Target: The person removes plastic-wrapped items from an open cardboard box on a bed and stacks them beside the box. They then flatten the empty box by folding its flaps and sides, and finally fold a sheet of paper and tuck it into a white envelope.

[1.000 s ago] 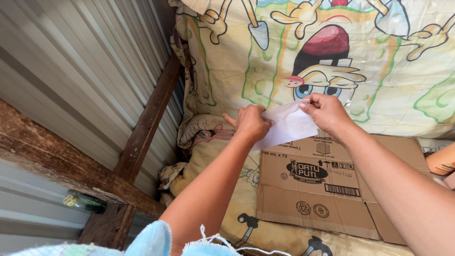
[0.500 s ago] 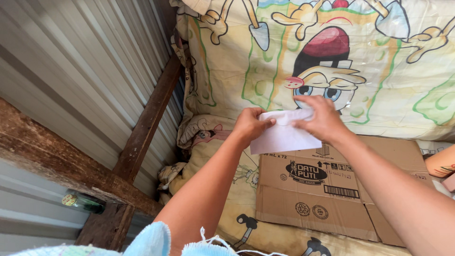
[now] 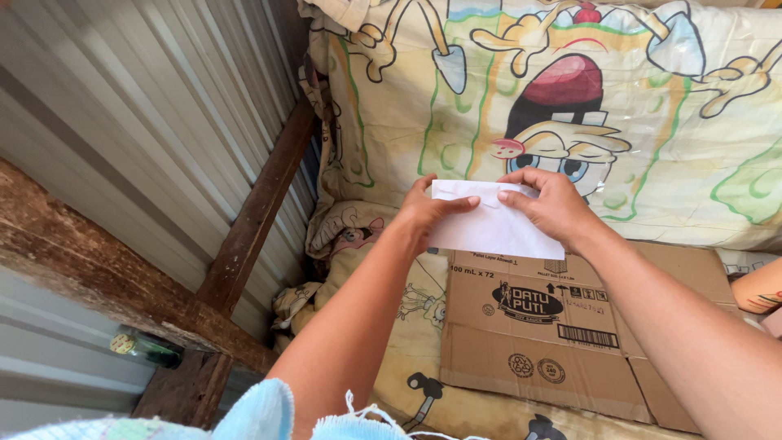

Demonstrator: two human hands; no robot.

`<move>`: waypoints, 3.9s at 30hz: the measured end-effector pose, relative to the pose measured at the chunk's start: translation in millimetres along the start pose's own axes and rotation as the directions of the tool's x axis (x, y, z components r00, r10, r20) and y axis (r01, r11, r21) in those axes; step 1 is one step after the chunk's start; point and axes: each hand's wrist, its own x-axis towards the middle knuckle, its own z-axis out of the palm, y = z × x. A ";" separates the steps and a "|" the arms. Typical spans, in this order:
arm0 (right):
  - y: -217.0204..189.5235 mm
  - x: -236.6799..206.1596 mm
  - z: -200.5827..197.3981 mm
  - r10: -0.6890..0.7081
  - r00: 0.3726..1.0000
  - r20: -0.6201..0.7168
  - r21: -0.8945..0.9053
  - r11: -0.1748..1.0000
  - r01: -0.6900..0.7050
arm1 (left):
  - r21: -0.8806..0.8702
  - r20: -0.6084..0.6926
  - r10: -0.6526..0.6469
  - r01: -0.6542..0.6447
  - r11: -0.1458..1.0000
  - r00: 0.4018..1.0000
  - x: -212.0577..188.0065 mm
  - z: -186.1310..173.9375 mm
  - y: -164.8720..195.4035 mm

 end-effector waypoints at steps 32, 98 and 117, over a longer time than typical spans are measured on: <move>-3.6 -6.6 2.5 -0.631 0.742 -0.228 -0.693 0.641 0.331 | 0.185 0.063 -0.050 0.038 0.982 0.997 -3.5 2.7 13.6; -1.5 20.3 1.0 -0.061 0.978 0.201 -0.355 0.926 0.131 | -0.044 0.148 0.072 -0.067 0.997 0.986 38.4 -0.6 -16.4; -19.8 8.4 -4.5 -0.115 0.984 0.134 -0.396 0.904 0.160 | -0.111 0.210 0.041 -0.018 0.994 0.977 33.9 -2.4 -12.9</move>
